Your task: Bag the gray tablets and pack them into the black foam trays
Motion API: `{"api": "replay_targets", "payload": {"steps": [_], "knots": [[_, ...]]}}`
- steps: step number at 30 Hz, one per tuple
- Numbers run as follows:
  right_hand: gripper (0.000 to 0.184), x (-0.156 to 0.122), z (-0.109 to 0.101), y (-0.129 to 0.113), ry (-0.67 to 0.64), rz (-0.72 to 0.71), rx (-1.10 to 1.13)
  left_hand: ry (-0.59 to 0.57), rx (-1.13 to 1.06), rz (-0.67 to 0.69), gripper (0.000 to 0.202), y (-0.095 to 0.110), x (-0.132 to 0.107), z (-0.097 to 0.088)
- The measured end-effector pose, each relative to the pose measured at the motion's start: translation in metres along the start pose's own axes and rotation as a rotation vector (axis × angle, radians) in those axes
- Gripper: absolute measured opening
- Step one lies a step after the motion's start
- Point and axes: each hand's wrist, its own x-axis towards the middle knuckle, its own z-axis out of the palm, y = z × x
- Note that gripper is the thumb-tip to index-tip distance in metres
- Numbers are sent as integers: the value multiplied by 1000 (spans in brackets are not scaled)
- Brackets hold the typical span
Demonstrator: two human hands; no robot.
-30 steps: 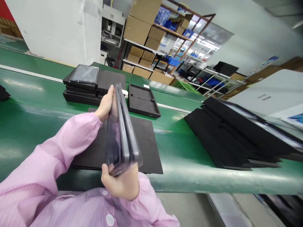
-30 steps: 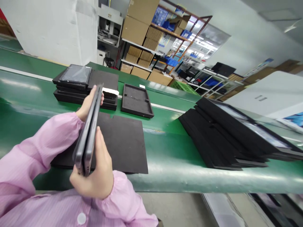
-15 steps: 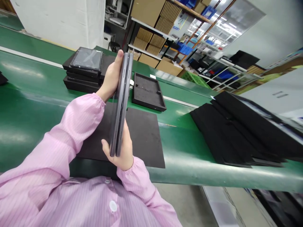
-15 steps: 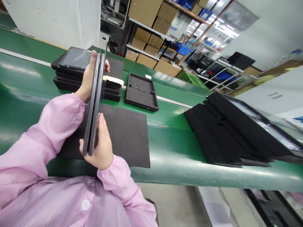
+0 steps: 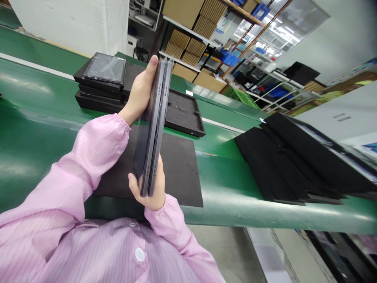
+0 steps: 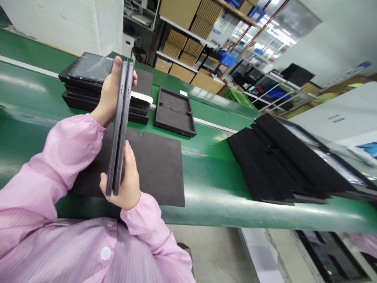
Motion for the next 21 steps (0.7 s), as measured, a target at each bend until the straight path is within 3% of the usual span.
{"api": "replay_targets", "payload": {"steps": [8, 14, 18, 21], "knots": [[92, -7, -6, 5, -23, 36, 69, -1, -18, 82, 69, 13, -9, 6], [112, -24, -23, 5, -156, 143, 282, -37, -35, 164, 67, 24, -20, 10], [99, -18, -34, -3, -177, 186, 542, -74, -33, 215, 60, 31, -30, 12], [86, -4, -40, -14, -171, 194, 506, -138, -11, 301, 55, 41, -39, 15]]}}
